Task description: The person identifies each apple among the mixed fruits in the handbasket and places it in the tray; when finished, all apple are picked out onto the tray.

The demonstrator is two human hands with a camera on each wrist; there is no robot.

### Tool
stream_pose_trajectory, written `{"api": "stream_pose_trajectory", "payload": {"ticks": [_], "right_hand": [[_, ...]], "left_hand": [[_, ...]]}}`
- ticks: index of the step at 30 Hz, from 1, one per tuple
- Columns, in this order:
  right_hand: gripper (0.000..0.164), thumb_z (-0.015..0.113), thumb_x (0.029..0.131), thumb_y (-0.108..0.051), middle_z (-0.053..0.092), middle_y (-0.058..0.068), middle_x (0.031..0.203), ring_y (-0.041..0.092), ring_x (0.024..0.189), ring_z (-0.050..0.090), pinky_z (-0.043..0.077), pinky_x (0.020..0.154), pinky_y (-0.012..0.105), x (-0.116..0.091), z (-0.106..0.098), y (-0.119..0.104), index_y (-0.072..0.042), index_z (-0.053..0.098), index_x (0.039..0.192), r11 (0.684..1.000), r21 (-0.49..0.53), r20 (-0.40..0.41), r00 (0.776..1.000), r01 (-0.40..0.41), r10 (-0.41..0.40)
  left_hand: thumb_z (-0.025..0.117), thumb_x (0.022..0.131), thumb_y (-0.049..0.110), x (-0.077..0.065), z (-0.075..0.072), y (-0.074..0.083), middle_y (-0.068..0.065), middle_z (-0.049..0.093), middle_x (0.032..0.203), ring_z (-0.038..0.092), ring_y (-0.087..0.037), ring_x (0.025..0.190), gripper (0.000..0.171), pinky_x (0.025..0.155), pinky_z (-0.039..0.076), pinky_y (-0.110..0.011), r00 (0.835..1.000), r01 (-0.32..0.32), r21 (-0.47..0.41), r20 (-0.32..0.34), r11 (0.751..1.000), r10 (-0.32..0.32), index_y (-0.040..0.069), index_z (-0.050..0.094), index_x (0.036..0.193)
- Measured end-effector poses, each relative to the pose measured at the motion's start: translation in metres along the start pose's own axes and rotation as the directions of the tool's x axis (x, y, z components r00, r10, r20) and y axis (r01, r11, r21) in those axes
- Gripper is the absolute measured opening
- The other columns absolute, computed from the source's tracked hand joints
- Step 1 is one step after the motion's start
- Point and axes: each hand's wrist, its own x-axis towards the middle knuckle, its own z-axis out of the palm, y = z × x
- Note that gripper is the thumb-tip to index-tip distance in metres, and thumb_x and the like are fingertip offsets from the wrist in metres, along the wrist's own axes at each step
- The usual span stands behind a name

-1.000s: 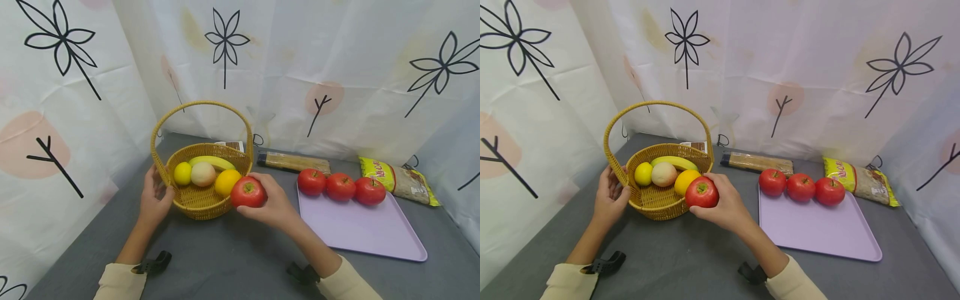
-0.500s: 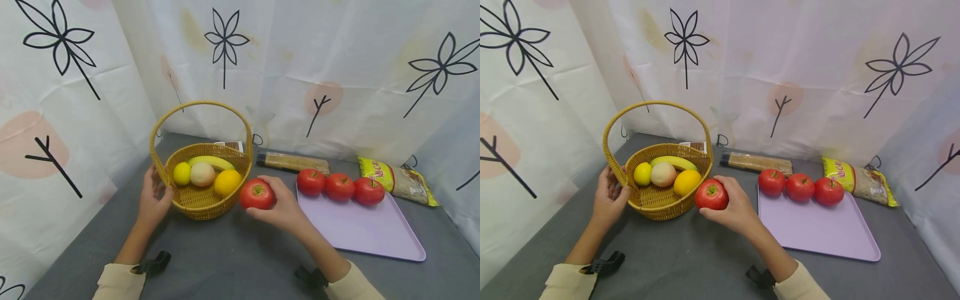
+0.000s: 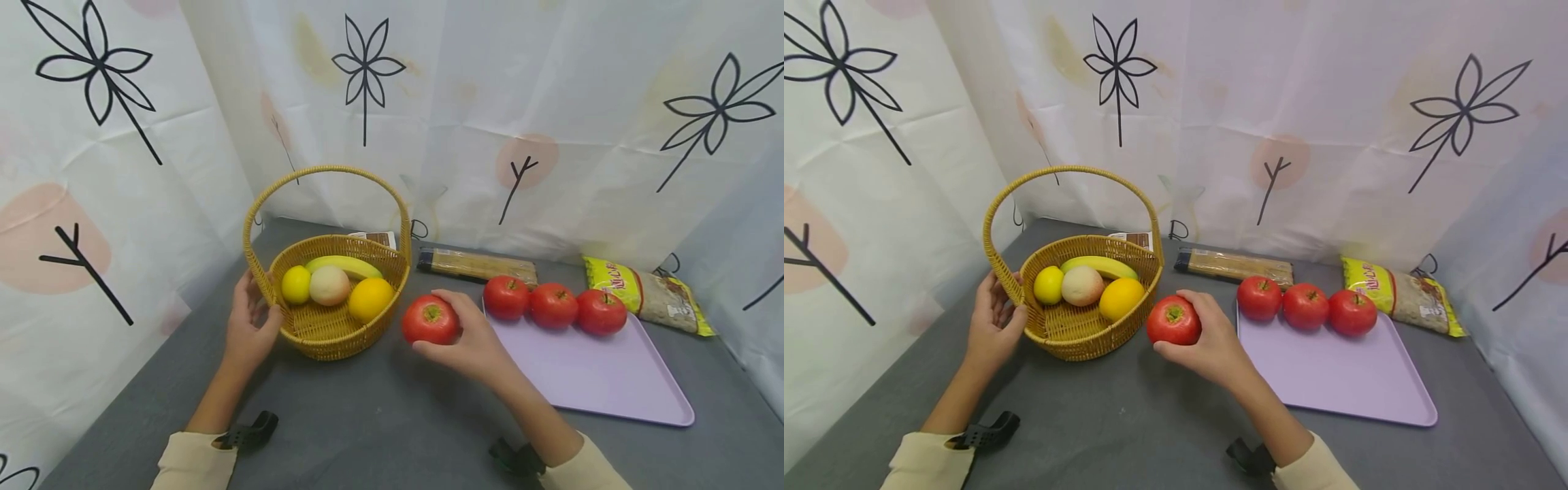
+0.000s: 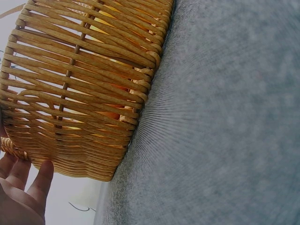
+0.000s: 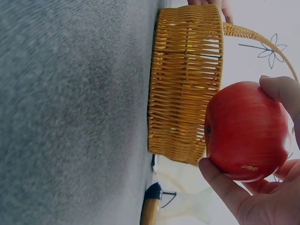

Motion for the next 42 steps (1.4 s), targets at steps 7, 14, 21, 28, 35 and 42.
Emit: {"api": "stream_pose_trajectory", "payload": {"ticks": [7, 14, 21, 28, 35, 42], "right_hand": [[0.079, 0.09, 0.072, -0.03, 0.053, 0.003, 0.134, 0.026, 0.117, 0.052, 0.057, 0.083, 0.044, -0.003, -0.002, 0.005, -0.02, 0.052, 0.141, 1.0, 0.0, 0.002, 1.0, 0.007, -0.007], [0.078, 0.09, 0.072, -0.031, 0.053, 0.003, 0.134, 0.026, 0.117, 0.052, 0.057, 0.082, 0.045, -0.005, -0.005, 0.006, -0.021, 0.052, 0.14, 1.0, 0.005, -0.003, 1.0, 0.002, -0.002], [0.077, 0.09, 0.073, -0.031, 0.053, 0.003, 0.133, 0.027, 0.117, 0.051, 0.057, 0.082, 0.044, -0.009, -0.01, 0.011, -0.021, 0.052, 0.14, 1.0, 0.011, -0.016, 1.0, -0.009, 0.009], [0.077, 0.09, 0.073, -0.031, 0.053, 0.0, 0.13, 0.025, 0.117, 0.051, 0.057, 0.08, 0.044, -0.015, -0.016, 0.019, -0.024, 0.051, 0.139, 1.0, -0.008, -0.03, 1.0, 0.003, -0.003], [0.079, 0.089, 0.074, -0.032, 0.052, 0.0, 0.13, 0.026, 0.117, 0.051, 0.057, 0.08, 0.044, -0.017, -0.021, 0.026, -0.02, 0.05, 0.141, 1.0, -0.018, -0.032, 0.999, -0.011, 0.011], [0.079, 0.088, 0.074, -0.034, 0.05, 0.003, 0.133, 0.028, 0.119, 0.049, 0.057, 0.079, 0.046, -0.022, -0.031, 0.032, -0.021, 0.049, 0.142, 0.999, -0.044, -0.041, 0.999, -0.027, 0.025]], "left_hand": [[0.054, 0.09, -0.013, 0.0, -0.003, -0.015, -0.021, 0.042, 0.15, 0.044, -0.034, 0.136, 0.08, 0.101, 0.041, -0.02, 1.0, -0.024, -0.001, 0.005, 1.0, 0.024, 0.014, 0.024, 0.159], [0.054, 0.091, -0.012, 0.0, -0.003, -0.014, -0.016, 0.042, 0.152, 0.043, -0.03, 0.137, 0.079, 0.102, 0.04, -0.02, 1.0, 0.011, -0.001, 0.006, 1.0, -0.011, 0.015, 0.024, 0.159], [0.054, 0.093, -0.009, 0.0, -0.002, -0.009, -0.016, 0.04, 0.153, 0.042, -0.03, 0.138, 0.078, 0.101, 0.039, -0.018, 0.999, 0.043, 0.027, 0.007, 0.999, -0.043, 0.016, 0.023, 0.159], [0.054, 0.094, -0.006, -0.001, -0.003, -0.014, -0.014, 0.04, 0.154, 0.042, -0.027, 0.138, 0.077, 0.101, 0.039, -0.018, 0.999, 0.049, 0.038, 0.011, 0.998, -0.049, 0.022, 0.023, 0.159], [0.054, 0.093, -0.009, -0.001, -0.003, -0.013, -0.018, 0.04, 0.153, 0.042, -0.033, 0.138, 0.079, 0.098, 0.04, -0.017, 1.0, 0.013, 0.017, 0.014, 1.0, -0.013, 0.017, 0.021, 0.16], [0.053, 0.092, -0.011, -0.001, -0.003, -0.012, -0.02, 0.041, 0.152, 0.043, -0.032, 0.136, 0.079, 0.098, 0.041, -0.018, 1.0, 0.001, 0.018, 0.012, 1.0, -0.001, 0.016, 0.022, 0.16]]}}
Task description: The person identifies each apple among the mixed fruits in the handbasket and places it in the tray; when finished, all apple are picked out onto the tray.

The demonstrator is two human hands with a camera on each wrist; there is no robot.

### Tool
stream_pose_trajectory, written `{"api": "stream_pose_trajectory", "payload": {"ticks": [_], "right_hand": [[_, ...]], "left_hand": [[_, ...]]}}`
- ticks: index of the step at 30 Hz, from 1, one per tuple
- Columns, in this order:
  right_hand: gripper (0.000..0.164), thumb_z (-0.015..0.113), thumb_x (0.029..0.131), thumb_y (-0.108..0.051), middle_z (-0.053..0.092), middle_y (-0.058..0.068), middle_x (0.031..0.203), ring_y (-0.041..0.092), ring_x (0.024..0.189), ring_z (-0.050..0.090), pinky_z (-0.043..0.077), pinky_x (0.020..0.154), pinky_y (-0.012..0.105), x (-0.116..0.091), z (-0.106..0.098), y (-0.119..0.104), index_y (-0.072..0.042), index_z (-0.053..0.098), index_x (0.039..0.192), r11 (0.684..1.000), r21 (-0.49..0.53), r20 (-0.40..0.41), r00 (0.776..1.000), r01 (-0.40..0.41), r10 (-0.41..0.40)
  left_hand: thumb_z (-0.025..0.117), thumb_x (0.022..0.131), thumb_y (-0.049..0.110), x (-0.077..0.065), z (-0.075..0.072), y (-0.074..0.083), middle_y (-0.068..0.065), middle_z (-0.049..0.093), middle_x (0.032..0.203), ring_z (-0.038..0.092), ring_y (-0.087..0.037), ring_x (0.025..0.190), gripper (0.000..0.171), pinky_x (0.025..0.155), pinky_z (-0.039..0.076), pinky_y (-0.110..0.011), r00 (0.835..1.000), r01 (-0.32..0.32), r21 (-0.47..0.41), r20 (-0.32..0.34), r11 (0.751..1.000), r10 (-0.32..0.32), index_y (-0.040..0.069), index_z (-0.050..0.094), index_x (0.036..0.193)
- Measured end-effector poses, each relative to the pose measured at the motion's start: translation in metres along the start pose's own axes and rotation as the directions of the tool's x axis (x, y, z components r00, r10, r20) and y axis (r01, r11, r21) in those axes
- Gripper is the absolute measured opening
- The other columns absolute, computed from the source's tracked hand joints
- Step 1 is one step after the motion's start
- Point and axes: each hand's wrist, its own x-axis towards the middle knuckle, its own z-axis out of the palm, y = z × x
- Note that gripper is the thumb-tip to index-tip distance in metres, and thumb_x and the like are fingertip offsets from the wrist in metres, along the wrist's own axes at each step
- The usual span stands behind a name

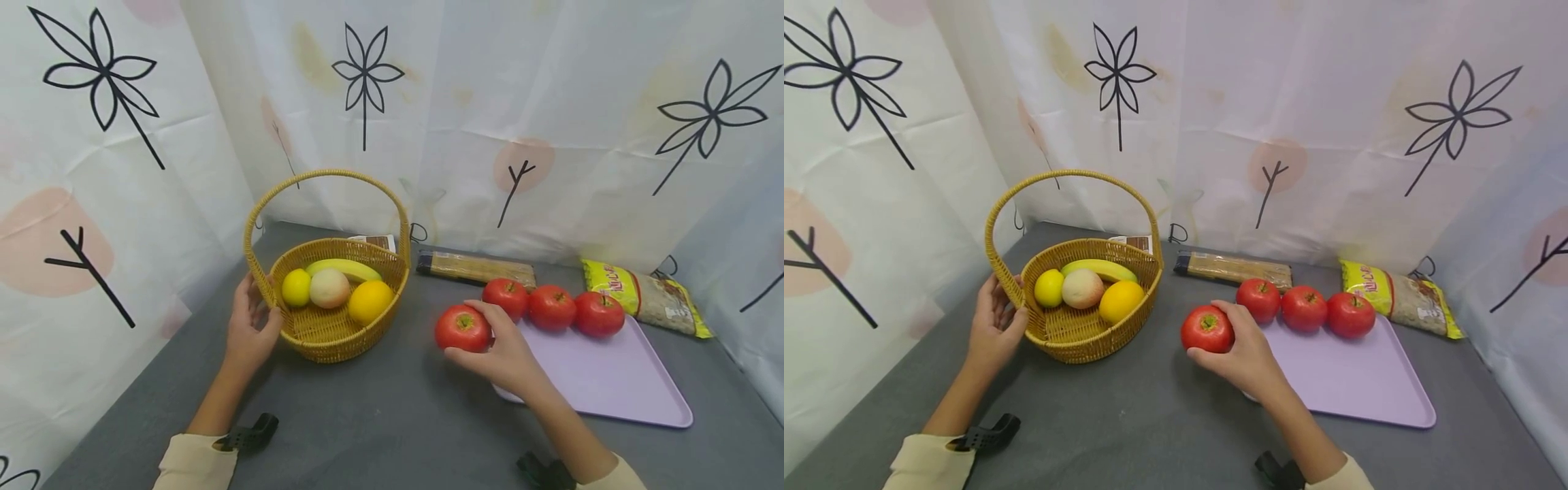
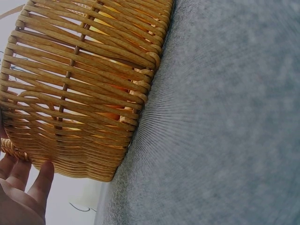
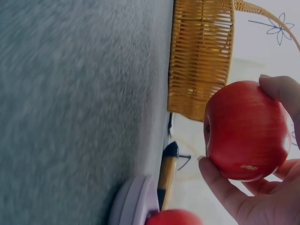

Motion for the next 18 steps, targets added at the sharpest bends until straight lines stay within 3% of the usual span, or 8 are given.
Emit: {"api": "stream_pose_trajectory", "payload": {"ticks": [18], "right_hand": [[0.081, 0.084, 0.081, -0.034, 0.046, 0.013, 0.138, 0.035, 0.123, 0.044, 0.056, 0.081, 0.053, -0.009, -0.029, 0.021, -0.013, 0.042, 0.147, 0.998, -0.045, -0.044, 0.998, -0.05, 0.049]], "left_hand": [[0.053, 0.089, -0.016, 0.001, 0.002, -0.003, -0.018, 0.043, 0.151, 0.044, -0.033, 0.135, 0.08, 0.099, 0.041, -0.019, 1.0, -0.018, -0.031, -0.015, 0.999, 0.018, 0.012, 0.024, 0.159]]}}
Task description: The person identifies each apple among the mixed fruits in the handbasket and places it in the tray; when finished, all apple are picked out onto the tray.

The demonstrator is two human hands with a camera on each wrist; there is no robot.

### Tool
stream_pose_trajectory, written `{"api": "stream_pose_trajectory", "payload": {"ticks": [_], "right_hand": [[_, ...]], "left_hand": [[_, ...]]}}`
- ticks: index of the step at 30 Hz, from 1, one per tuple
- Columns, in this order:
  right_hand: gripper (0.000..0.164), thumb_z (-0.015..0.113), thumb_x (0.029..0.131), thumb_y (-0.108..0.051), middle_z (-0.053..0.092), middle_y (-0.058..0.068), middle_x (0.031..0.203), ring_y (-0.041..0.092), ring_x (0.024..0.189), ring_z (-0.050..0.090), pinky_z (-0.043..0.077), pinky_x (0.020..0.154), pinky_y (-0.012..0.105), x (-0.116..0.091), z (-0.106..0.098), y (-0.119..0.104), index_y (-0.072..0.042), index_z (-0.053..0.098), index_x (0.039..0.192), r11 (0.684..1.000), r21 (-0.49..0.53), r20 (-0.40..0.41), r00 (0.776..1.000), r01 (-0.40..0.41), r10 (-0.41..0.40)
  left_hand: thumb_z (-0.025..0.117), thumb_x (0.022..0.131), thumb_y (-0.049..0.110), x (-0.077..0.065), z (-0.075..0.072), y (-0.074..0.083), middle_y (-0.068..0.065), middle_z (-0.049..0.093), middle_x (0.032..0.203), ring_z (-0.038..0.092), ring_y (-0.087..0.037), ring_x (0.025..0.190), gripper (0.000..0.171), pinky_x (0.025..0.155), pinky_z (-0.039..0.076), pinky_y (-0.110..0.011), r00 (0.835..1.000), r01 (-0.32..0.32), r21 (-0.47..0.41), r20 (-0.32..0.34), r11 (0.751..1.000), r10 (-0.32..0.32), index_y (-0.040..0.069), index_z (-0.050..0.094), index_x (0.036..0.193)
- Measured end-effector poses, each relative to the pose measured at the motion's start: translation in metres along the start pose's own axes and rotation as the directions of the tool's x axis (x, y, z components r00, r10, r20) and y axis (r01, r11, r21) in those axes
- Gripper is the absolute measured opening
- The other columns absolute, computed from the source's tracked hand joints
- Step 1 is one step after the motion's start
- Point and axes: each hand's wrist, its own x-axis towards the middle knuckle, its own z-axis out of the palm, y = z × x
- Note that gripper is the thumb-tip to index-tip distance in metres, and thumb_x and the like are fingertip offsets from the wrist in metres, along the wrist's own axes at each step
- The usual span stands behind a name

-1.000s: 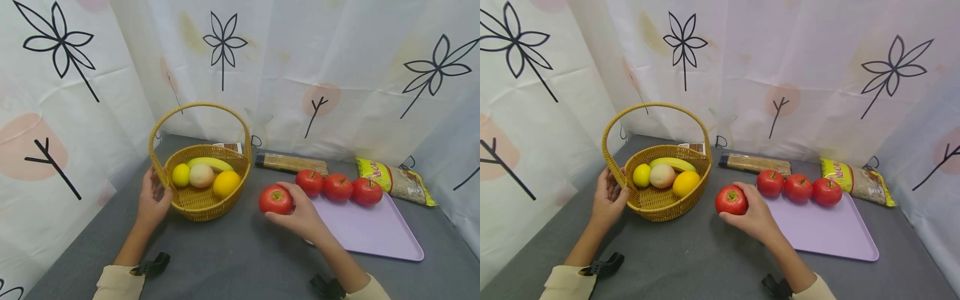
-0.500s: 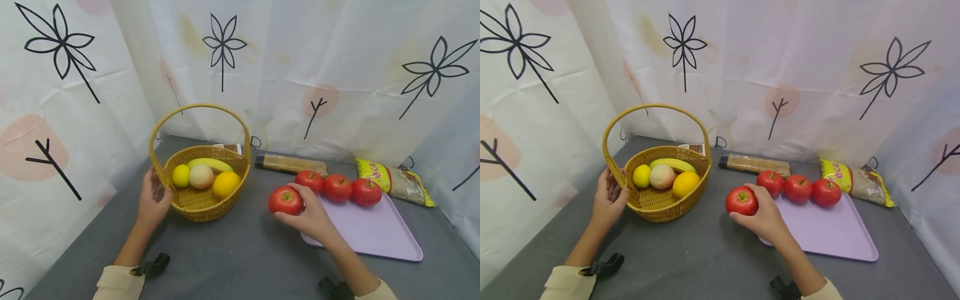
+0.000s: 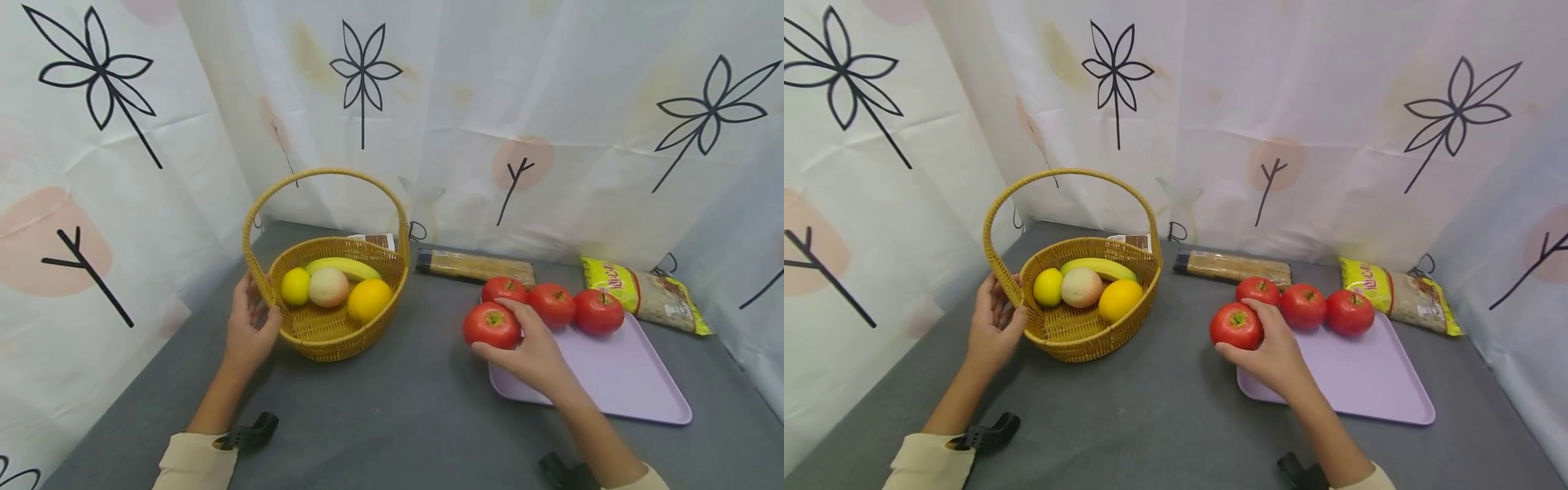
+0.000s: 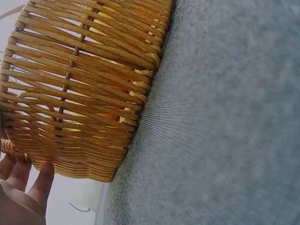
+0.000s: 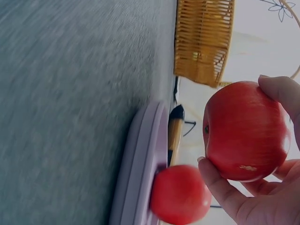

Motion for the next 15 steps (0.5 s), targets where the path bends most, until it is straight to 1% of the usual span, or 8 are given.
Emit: {"api": "stream_pose_trajectory", "payload": {"ticks": [6, 10, 12, 15], "right_hand": [[0.082, 0.082, 0.082, -0.036, 0.046, 0.016, 0.138, 0.038, 0.122, 0.044, 0.056, 0.08, 0.054, -0.004, -0.011, 0.009, -0.011, 0.041, 0.147, 0.999, -0.031, -0.016, 0.999, -0.039, 0.038], [0.083, 0.082, 0.082, -0.039, 0.044, 0.018, 0.14, 0.04, 0.123, 0.043, 0.055, 0.082, 0.056, -0.004, -0.018, 0.012, -0.01, 0.04, 0.148, 0.996, -0.055, -0.03, 0.998, -0.065, 0.064], [0.085, 0.082, 0.082, -0.04, 0.042, 0.019, 0.141, 0.041, 0.124, 0.042, 0.055, 0.082, 0.057, -0.004, -0.021, 0.012, -0.01, 0.039, 0.149, 0.994, -0.061, -0.03, 0.996, -0.088, 0.086], [0.089, 0.081, 0.082, -0.043, 0.04, 0.022, 0.143, 0.044, 0.126, 0.04, 0.055, 0.082, 0.057, -0.003, -0.026, 0.012, -0.01, 0.035, 0.151, 0.989, -0.063, -0.016, 0.991, -0.134, 0.133]], "left_hand": [[0.053, 0.089, -0.015, 0.0, 0.001, 0.0, -0.02, 0.044, 0.15, 0.045, -0.033, 0.135, 0.08, 0.098, 0.041, -0.02, 1.0, -0.006, 0.0, 0.002, 1.0, 0.006, 0.012, 0.024, 0.159], [0.052, 0.09, -0.015, 0.0, 0.001, 0.002, -0.02, 0.043, 0.15, 0.045, -0.032, 0.135, 0.079, 0.099, 0.041, -0.02, 1.0, 0.008, -0.003, 0.0, 1.0, -0.008, 0.012, 0.024, 0.159], [0.051, 0.09, -0.016, -0.001, 0.001, 0.008, -0.022, 0.043, 0.15, 0.044, -0.034, 0.135, 0.078, 0.1, 0.041, -0.021, 1.0, 0.013, 0.002, -0.001, 1.0, -0.013, 0.01, 0.023, 0.159], [0.05, 0.09, -0.016, -0.001, 0.003, 0.021, -0.027, 0.041, 0.149, 0.043, -0.039, 0.135, 0.076, 0.1, 0.042, -0.022, 1.0, 0.02, 0.015, 0.004, 1.0, -0.02, 0.003, 0.023, 0.157]]}}
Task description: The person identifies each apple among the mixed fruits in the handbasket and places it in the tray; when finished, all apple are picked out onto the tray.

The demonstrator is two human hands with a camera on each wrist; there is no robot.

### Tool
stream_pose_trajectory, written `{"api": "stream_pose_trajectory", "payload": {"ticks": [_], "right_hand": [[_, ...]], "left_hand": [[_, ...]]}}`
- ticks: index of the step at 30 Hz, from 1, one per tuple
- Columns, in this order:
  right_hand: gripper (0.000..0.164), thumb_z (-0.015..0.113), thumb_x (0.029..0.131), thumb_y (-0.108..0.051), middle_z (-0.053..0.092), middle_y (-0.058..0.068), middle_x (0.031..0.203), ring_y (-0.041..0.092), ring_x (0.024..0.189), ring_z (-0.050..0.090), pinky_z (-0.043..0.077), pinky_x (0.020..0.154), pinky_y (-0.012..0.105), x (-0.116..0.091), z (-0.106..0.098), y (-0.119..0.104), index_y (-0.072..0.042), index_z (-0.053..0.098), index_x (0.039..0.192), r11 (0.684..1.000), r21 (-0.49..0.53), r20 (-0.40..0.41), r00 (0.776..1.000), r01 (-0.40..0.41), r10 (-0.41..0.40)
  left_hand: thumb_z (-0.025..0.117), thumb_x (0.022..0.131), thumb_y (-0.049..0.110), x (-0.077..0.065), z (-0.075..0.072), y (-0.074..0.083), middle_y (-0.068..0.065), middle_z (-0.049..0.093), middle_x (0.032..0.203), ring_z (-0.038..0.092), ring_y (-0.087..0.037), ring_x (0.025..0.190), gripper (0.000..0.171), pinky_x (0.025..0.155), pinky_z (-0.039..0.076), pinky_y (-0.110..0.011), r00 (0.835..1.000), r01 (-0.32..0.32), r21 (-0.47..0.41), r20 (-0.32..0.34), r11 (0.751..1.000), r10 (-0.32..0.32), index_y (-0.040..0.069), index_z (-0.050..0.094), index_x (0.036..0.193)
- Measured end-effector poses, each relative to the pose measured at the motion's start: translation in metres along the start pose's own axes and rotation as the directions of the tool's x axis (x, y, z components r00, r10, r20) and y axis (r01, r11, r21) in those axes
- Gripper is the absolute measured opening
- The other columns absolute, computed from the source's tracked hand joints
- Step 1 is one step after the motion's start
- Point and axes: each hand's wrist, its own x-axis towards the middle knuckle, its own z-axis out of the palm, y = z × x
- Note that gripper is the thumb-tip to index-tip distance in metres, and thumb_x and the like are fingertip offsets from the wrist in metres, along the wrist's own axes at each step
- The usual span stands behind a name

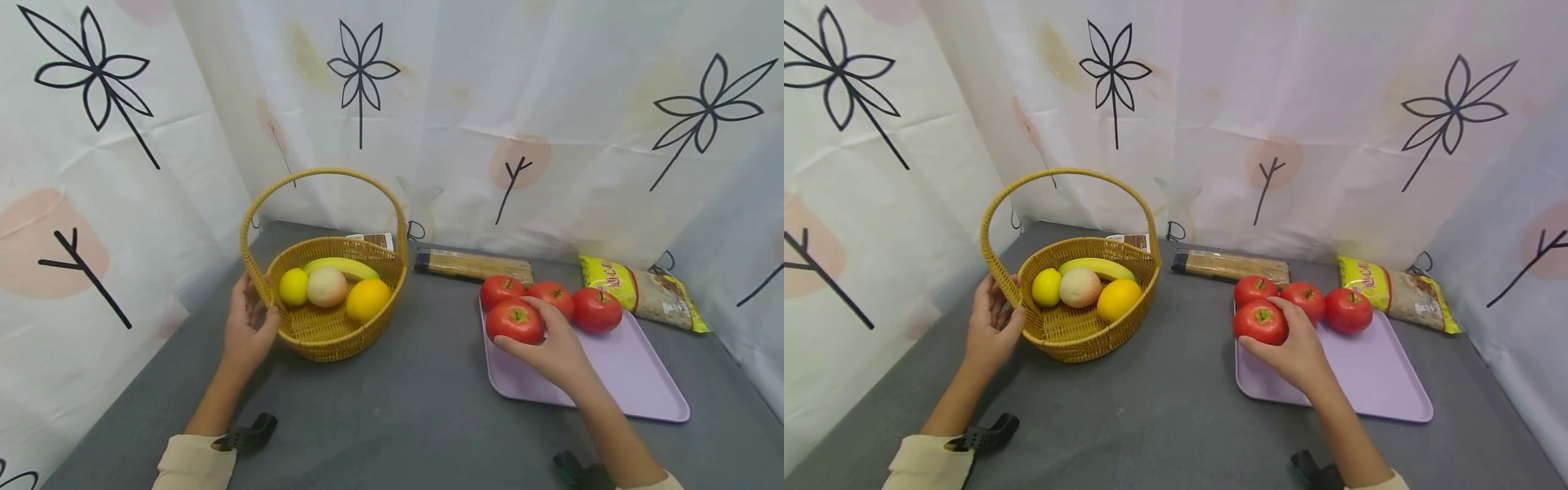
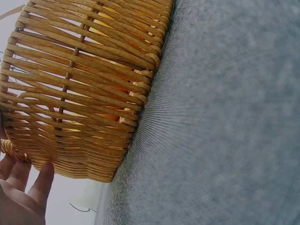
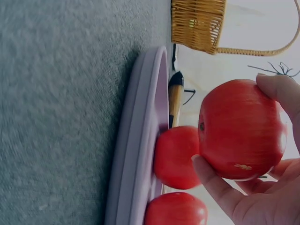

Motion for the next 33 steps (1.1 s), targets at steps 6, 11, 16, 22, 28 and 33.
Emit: {"api": "stream_pose_trajectory", "payload": {"ticks": [6, 11, 16, 22, 28, 33], "right_hand": [[0.093, 0.08, 0.082, -0.046, 0.04, 0.023, 0.142, 0.046, 0.127, 0.039, 0.054, 0.084, 0.058, 0.001, -0.003, 0.003, -0.008, 0.033, 0.152, 0.998, -0.023, 0.05, 0.997, -0.05, 0.051], [0.091, 0.081, 0.081, -0.045, 0.043, 0.023, 0.14, 0.045, 0.126, 0.04, 0.054, 0.084, 0.058, 0.002, -0.002, 0.009, -0.004, 0.035, 0.149, 0.998, -0.054, 0.09, 0.995, -0.042, 0.047], [0.086, 0.082, 0.081, -0.041, 0.048, 0.021, 0.135, 0.042, 0.122, 0.046, 0.054, 0.084, 0.056, 0.004, 0.001, 0.019, 0.0, 0.04, 0.143, 0.998, -0.06, 0.111, 0.994, 0.008, -0.001], [0.088, 0.081, 0.082, -0.043, 0.043, 0.022, 0.139, 0.042, 0.125, 0.042, 0.053, 0.087, 0.057, 0.007, -0.002, 0.025, -0.003, 0.038, 0.147, 0.999, -0.045, 0.151, 0.988, -0.002, 0.009], [0.089, 0.081, 0.082, -0.041, 0.044, 0.025, 0.141, 0.045, 0.124, 0.044, 0.05, 0.09, 0.059, 0.005, -0.009, 0.028, -0.005, 0.037, 0.15, 0.997, -0.072, 0.201, 0.979, -0.013, 0.028], [0.09, 0.085, 0.079, -0.037, 0.047, 0.025, 0.14, 0.046, 0.124, 0.046, 0.054, 0.087, 0.055, 0.003, -0.004, 0.027, -0.004, 0.039, 0.15, 0.998, -0.054, 0.194, 0.981, 0.019, -0.008]], "left_hand": [[0.051, 0.091, -0.014, 0.0, 0.001, 0.0, -0.024, 0.042, 0.15, 0.043, -0.037, 0.136, 0.075, 0.1, 0.041, -0.021, 1.0, 0.006, 0.006, 0.002, 1.0, -0.006, 0.006, 0.023, 0.158], [0.053, 0.091, -0.013, 0.001, 0.0, -0.015, -0.02, 0.042, 0.151, 0.043, -0.033, 0.137, 0.078, 0.1, 0.041, -0.02, 1.0, -0.002, 0.011, 0.007, 1.0, 0.002, 0.011, 0.022, 0.159], [0.051, 0.091, -0.015, 0.0, 0.002, 0.002, -0.027, 0.042, 0.148, 0.043, -0.039, 0.135, 0.076, 0.099, 0.042, -0.019, 1.0, -0.022, 0.022, 0.01, 1.0, 0.022, 0.005, 0.022, 0.158], [0.05, 0.089, -0.017, 0.002, 0.004, 0.014, -0.033, 0.042, 0.145, 0.043, -0.046, 0.131, 0.073, 0.098, 0.043, -0.021, 0.999, -0.039, 0.009, 0.005, 0.999, 0.039, -0.003, 0.024, 0.155], [0.054, 0.088, -0.014, 0.003, 0.003, -0.012, -0.019, 0.041, 0.15, 0.043, -0.033, 0.136, 0.079, 0.098, 0.042, -0.018, 0.999, -0.032, 0.061, -0.013, 0.998, 0.033, 0.008, 0.024, 0.158], [0.055, 0.08, -0.016, 0.004, 0.011, 0.008, -0.026, 0.039, 0.144, 0.04, -0.036, 0.131, 0.073, 0.102, 0.039, -0.026, 0.961, -0.206, 0.213, -0.138, 0.955, 0.239, -0.005, 0.037, 0.149]]}}
